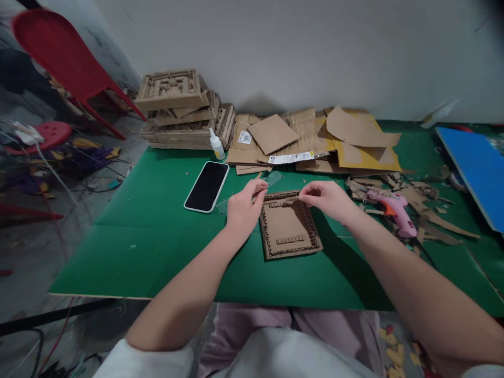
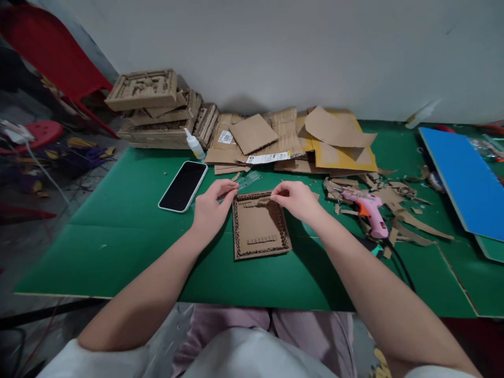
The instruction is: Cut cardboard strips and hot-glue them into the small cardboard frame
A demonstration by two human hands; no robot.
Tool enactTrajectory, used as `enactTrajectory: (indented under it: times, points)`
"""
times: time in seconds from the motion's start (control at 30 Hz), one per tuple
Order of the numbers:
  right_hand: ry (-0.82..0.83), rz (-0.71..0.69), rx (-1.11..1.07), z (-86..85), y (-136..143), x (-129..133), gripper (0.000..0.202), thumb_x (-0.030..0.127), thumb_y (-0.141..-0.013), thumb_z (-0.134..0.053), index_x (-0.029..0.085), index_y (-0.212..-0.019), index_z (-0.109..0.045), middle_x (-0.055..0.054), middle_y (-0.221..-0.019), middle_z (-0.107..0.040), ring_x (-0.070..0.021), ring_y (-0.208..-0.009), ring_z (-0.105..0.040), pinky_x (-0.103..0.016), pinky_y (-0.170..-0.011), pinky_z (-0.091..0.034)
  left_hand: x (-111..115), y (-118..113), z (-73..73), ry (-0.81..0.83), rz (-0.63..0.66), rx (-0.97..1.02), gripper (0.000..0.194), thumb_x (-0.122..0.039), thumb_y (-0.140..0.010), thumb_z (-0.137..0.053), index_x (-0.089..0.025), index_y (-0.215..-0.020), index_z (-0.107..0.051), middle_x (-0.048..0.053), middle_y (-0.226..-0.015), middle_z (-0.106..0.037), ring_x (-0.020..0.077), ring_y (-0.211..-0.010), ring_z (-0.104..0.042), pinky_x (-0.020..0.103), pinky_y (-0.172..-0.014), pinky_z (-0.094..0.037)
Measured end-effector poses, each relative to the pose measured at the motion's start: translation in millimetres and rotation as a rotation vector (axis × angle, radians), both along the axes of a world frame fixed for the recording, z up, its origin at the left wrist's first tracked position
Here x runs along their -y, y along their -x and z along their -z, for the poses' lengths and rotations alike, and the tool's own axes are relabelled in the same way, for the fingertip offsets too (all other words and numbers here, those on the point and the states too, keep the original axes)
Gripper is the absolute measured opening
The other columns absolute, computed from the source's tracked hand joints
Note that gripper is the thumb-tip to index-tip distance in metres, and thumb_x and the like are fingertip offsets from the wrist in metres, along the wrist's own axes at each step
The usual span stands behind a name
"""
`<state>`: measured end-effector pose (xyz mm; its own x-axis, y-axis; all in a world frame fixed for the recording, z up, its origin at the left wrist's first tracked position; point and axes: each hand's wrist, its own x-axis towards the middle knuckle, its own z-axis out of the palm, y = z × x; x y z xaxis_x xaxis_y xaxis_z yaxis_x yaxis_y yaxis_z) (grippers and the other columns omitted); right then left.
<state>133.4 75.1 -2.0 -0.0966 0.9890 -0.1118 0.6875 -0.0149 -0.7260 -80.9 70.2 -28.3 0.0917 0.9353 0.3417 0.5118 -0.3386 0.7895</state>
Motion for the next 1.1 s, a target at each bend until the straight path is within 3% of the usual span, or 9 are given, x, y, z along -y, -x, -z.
enactTrajectory:
  times: [0.1, 0.2, 0.33, 0.63, 0.93, 1.1]
  points:
    - [0.076, 0.014, -0.054, 1.9, 3.5, -8.4, 0.005, 0.02, -0.07, -0.063, 0.017, -0.066, -0.065, -0.002, -0.063, -0.066, -0.0124, -0.054, -0.061, -0.024, -0.051, -0.048, -0.9, -0.5, 0.6, 0.014, 0.016, -0.159, 0.018, -0.018, -0.084, -0.051, -0.022, -0.1, -0.058, 0.003, -0.102, -0.068, 0.0181, -0.09, -0.065, 0.033, -0.08, -0.052]
    - [0.094, 0.021, -0.078, 2.3, 6.8, -13.4, 0.006, 0.017, -0.07, -0.064, 0.016, -0.064, -0.064, -0.003, -0.06, -0.066, -0.0112, -0.049, -0.06, -0.022, -0.047, -0.049, -2.5, -2.3, 2.0, -0.019, 0.095, -0.276, 0.02, -0.017, -0.085, -0.049, -0.019, -0.102, -0.059, 0.006, -0.108, -0.066, 0.0211, -0.102, -0.06, 0.038, -0.088, -0.048]
    - [0.129, 0.02, -0.091, 1.6, 8.8, -17.4, 0.008, 0.015, -0.07, -0.064, 0.015, -0.063, -0.065, -0.003, -0.058, -0.065, -0.0094, -0.045, -0.056, -0.02, -0.043, -0.049, -4.0, -5.3, 6.7, -0.074, 0.195, -0.368, 0.023, -0.018, -0.087, -0.045, -0.016, -0.107, -0.058, 0.011, -0.116, -0.06, 0.0233, -0.116, -0.05, 0.042, -0.099, -0.04]
    - [0.202, 0.06, -0.062, 2.9, 14.4, -22.2, 0.008, 0.012, -0.071, -0.064, 0.013, -0.063, -0.065, -0.003, -0.057, -0.063, -0.0102, -0.044, -0.057, -0.024, -0.044, -0.054, -2.4, -9.6, 11.7, -0.078, 0.258, -0.486, 0.025, -0.022, -0.089, -0.044, -0.016, -0.1, -0.065, 0.016, -0.125, -0.051, 0.0275, -0.118, -0.046, 0.046, -0.099, -0.039]
    - [0.094, 0.057, 0.098, -0.7, 20.6, -20.0, 0.011, 0.012, -0.069, -0.066, 0.015, -0.059, -0.063, -0.003, -0.055, -0.064, -0.0091, -0.035, -0.055, -0.019, -0.034, -0.044, -2.3, -10.4, 17.2, -0.056, 0.278, -0.524, 0.031, -0.029, -0.089, -0.044, -0.018, -0.112, -0.063, 0.017, -0.133, -0.044, 0.031, -0.125, -0.04, 0.05, -0.102, -0.034]
    - [-0.042, 0.046, 0.238, -0.2, 23.3, -15.4, 0.01, 0.013, -0.07, -0.063, 0.018, -0.061, -0.064, 0.0, -0.056, -0.064, -0.008, -0.037, -0.051, -0.022, -0.042, -0.041, -1.6, -11.4, 19.0, -0.054, 0.285, -0.529, 0.032, -0.029, -0.089, -0.045, -0.017, -0.113, -0.062, 0.017, -0.134, -0.044, 0.0318, -0.126, -0.039, 0.051, -0.103, -0.034]
